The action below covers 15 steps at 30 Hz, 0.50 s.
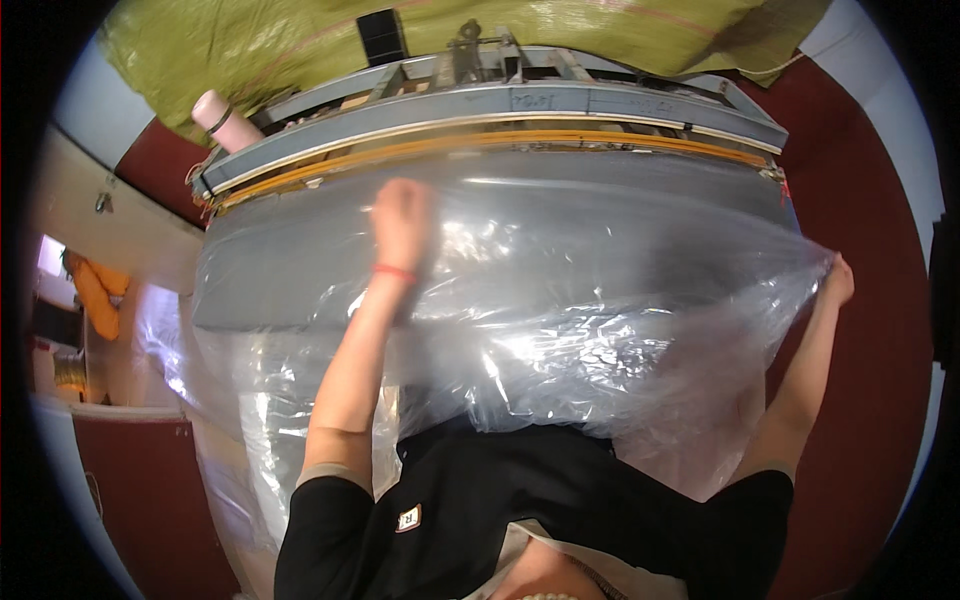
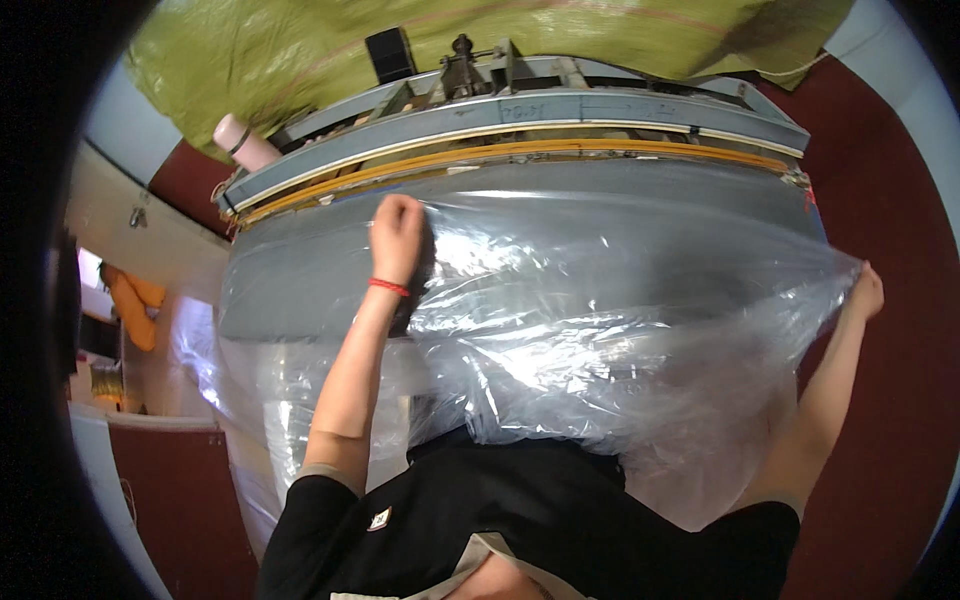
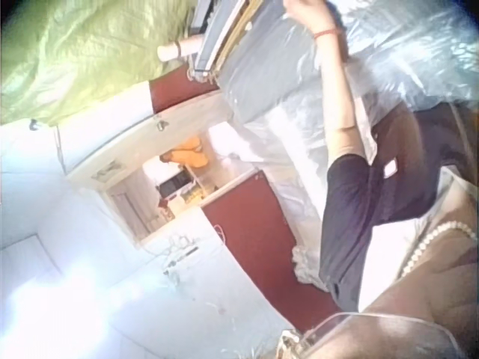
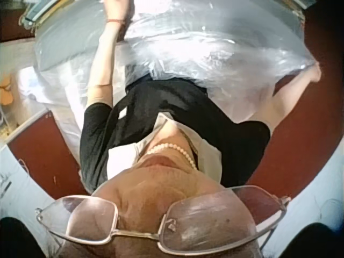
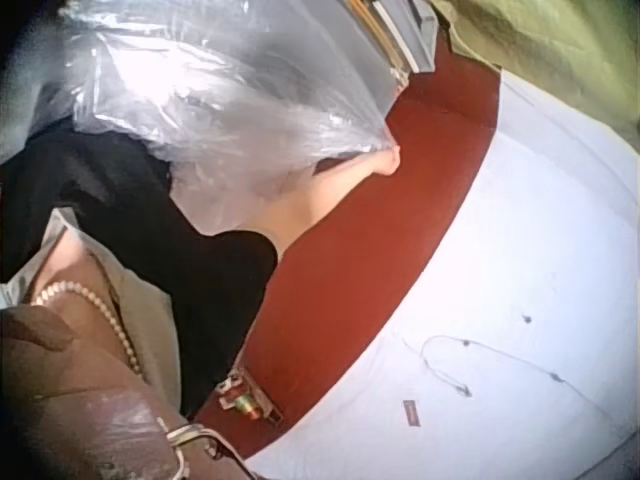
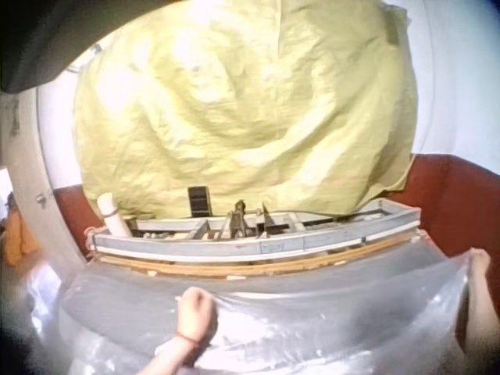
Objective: The person is aligning and sealing large plastic sheets using a heat-sealing machine in a manufacturing environment.
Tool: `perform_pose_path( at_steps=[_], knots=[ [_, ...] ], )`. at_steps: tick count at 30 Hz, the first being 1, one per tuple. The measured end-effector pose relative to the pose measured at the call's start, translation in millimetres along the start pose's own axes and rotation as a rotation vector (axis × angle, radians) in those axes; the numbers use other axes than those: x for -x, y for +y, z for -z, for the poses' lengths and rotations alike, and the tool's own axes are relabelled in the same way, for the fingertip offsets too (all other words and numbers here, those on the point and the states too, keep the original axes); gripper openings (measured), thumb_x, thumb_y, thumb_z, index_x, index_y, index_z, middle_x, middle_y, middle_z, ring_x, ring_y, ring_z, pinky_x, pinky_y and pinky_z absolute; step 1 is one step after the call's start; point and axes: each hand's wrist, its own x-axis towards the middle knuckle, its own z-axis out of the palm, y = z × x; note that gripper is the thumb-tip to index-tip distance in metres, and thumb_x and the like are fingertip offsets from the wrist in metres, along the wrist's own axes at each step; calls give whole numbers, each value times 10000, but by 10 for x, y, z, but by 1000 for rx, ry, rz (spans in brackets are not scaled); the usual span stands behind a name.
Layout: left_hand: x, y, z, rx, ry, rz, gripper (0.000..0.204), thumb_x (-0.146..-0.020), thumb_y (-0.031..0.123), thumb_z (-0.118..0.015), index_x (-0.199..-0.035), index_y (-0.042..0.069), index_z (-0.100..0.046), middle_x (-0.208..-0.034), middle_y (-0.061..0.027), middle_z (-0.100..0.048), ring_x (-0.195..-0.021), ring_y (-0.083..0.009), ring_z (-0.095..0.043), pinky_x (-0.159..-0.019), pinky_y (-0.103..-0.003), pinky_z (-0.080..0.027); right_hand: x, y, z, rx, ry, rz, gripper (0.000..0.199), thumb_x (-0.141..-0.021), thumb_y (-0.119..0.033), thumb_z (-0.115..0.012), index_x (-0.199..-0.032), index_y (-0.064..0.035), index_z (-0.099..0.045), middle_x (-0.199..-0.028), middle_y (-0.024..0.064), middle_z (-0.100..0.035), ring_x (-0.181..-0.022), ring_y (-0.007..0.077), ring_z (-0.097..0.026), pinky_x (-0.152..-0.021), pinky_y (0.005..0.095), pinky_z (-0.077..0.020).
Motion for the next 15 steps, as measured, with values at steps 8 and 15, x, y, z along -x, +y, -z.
perform_pose_path(
  at_steps=[8, 15],
  knots=[
    [-622, -1199, 185, 76, 399, 386, 200, -813, 192, -487, -742, 5, -494, -701, -74, -529, -646, -159, -474, -632, -312, -412, 1005, -734, -1857, 50, -124, 419, 278, -832, -292, -526, -856, -19, -572, -852, 158, -592, -832, 261, -566, -762, 356, -432],
    [-811, -1933, 472, 159, 361, 366, 207, -820, 196, -556, -686, 51, -491, -604, 31, -458, -545, -55, -388, -505, -203, -352, 1495, -1145, -2480, -433, -320, 149, 156, -792, -150, -612, -786, -10, -543, -697, 26, -564, -645, 76, -505, -619, 210, -416]
  ],
)
